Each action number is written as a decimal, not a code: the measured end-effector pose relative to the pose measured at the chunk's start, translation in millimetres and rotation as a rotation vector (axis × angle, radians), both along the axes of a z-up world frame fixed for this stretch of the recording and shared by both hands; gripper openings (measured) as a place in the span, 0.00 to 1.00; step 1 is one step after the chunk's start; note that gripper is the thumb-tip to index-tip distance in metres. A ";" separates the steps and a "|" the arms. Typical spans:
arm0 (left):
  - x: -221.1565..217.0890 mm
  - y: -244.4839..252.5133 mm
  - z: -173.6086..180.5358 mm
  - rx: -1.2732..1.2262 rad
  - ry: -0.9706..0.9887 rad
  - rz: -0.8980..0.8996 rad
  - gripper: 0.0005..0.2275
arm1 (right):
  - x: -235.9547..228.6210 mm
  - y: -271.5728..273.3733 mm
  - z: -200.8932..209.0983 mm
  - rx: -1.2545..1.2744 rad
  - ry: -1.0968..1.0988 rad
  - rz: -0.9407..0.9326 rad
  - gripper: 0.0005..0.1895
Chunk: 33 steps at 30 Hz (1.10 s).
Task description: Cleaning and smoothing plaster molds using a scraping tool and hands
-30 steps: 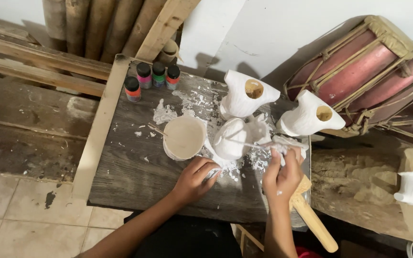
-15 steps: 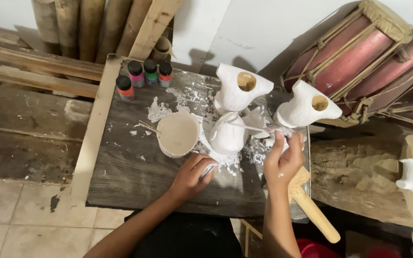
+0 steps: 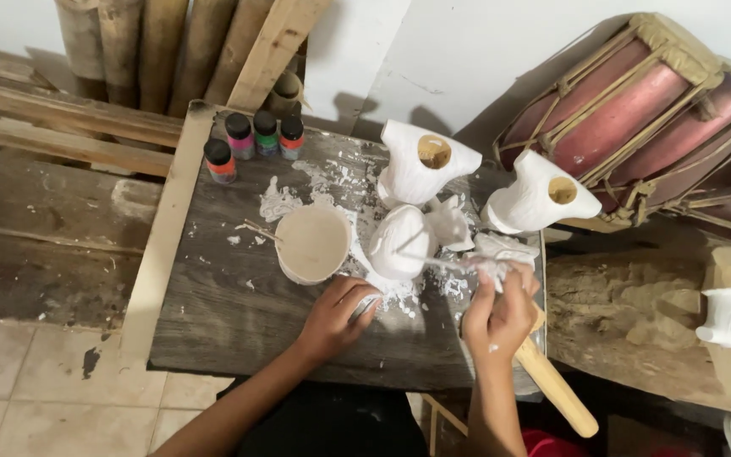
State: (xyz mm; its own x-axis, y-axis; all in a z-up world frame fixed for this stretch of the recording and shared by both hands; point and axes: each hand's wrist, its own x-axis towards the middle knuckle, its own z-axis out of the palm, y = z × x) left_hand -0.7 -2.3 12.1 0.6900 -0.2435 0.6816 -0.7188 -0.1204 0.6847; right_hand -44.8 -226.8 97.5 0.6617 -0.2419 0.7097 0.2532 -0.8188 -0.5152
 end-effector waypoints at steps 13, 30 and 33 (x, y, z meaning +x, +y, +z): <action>0.9 -1.2 0.3 0.001 -0.007 0.008 0.05 | 1.2 4.5 13.6 0.068 -0.023 -0.017 0.08; -1.3 -1.2 1.1 0.078 0.047 0.012 0.03 | 26.8 -35.0 -44.6 0.258 -0.063 -0.022 0.06; 1.2 0.0 1.0 0.055 0.050 -0.020 0.03 | 44.4 -14.4 -2.4 0.176 -0.072 -0.022 0.09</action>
State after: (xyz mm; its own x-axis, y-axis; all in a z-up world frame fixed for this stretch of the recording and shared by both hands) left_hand 0.5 -2.2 13.2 0.7172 -0.2937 0.6319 -0.6868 -0.1448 0.7122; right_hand -0.4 -241.2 95.1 0.6038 -0.3808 0.7003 0.2773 -0.7233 -0.6324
